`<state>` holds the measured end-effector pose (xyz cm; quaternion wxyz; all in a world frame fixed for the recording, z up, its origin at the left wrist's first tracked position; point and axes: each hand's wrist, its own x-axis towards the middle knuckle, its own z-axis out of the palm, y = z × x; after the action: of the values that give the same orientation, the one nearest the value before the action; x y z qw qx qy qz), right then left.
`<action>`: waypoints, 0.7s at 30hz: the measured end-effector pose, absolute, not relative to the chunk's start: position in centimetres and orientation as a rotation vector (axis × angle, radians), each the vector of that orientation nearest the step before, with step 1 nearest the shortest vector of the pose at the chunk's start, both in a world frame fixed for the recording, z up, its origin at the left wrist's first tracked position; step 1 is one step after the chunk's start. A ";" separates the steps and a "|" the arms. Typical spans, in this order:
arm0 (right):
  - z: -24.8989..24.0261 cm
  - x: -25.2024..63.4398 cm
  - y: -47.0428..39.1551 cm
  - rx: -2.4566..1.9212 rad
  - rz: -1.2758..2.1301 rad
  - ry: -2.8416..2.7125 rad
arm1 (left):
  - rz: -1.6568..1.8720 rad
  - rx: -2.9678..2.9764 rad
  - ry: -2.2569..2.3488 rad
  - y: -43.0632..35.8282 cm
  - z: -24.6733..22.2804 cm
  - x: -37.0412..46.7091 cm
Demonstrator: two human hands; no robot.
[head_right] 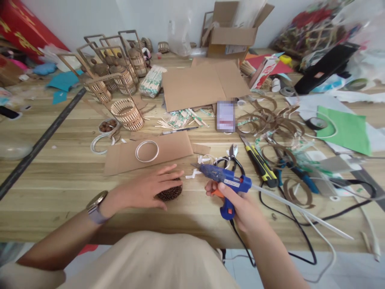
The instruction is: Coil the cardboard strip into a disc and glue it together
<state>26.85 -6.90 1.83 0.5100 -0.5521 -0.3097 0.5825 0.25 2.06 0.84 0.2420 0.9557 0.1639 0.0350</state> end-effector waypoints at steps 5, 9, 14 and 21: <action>1.2 27.3 -7.0 -1.341 1.409 -0.789 | 0.164 2.771 0.340 2.0 -1.4 1.6; 1.1 27.2 -7.0 -1.341 1.403 -0.788 | 0.128 2.801 0.296 1.9 -3.4 2.1; 1.8 26.6 -6.8 -1.331 1.406 -0.847 | 0.154 2.707 0.355 2.8 -2.1 1.5; 2.5 26.2 -6.6 -1.396 1.374 -0.713 | 0.287 2.875 0.144 3.0 -1.9 1.3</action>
<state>26.16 -6.57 2.49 0.5043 -0.5783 -0.2952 0.5693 1.33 3.05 -1.94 0.1241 0.9861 0.0496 0.0983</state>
